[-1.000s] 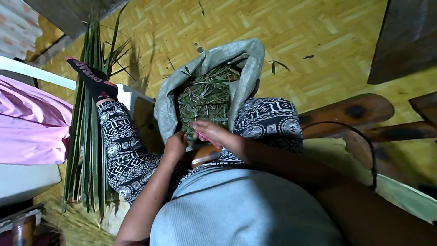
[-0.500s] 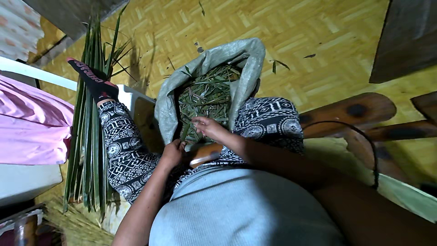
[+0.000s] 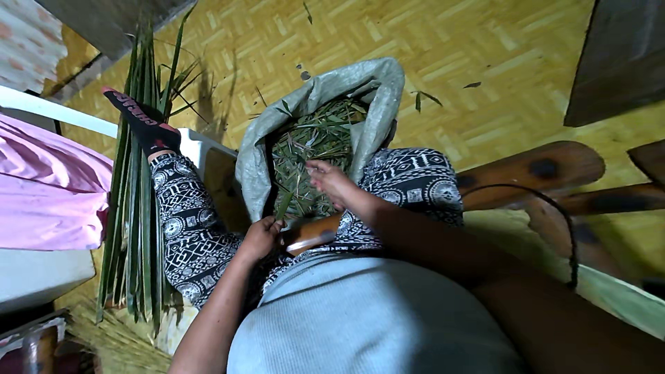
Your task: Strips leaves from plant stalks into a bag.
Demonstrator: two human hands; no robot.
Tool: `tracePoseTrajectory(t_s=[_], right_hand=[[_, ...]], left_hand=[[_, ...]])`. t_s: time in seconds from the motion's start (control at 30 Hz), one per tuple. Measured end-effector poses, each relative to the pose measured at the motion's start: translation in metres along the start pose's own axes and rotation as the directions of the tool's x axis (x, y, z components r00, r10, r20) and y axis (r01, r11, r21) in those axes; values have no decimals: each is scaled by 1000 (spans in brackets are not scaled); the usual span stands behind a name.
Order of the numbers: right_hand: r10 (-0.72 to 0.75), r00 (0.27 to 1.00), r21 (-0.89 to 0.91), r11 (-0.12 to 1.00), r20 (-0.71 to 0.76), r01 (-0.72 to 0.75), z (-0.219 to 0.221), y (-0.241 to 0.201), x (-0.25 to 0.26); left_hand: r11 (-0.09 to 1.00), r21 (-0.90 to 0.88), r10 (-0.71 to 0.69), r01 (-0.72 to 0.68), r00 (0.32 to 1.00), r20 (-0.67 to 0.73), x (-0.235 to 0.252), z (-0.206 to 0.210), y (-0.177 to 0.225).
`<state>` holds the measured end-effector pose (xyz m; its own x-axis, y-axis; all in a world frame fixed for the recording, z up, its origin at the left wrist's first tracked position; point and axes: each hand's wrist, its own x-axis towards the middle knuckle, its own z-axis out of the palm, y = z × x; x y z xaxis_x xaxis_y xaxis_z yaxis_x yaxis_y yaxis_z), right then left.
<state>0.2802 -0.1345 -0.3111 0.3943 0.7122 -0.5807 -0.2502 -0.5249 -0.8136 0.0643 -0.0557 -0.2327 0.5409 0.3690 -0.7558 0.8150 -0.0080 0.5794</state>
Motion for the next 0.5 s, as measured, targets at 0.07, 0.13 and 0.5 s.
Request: tracePoseTrajectory(t_s=[0.07, 0.13, 0.5], right_hand=[[13, 998, 32, 999, -63, -11, -10, -2, 9], [-10, 998, 2, 1000, -64, 10, -13, -8, 9], [-118, 906, -590, 723, 406, 359, 41, -19, -64]], left_hand=[[1000, 5, -10, 10, 1000, -13, -3, -1, -2], [998, 42, -36, 38, 998, -56, -2, -2, -2], [866, 460, -93, 197, 966, -239, 26, 8, 33]])
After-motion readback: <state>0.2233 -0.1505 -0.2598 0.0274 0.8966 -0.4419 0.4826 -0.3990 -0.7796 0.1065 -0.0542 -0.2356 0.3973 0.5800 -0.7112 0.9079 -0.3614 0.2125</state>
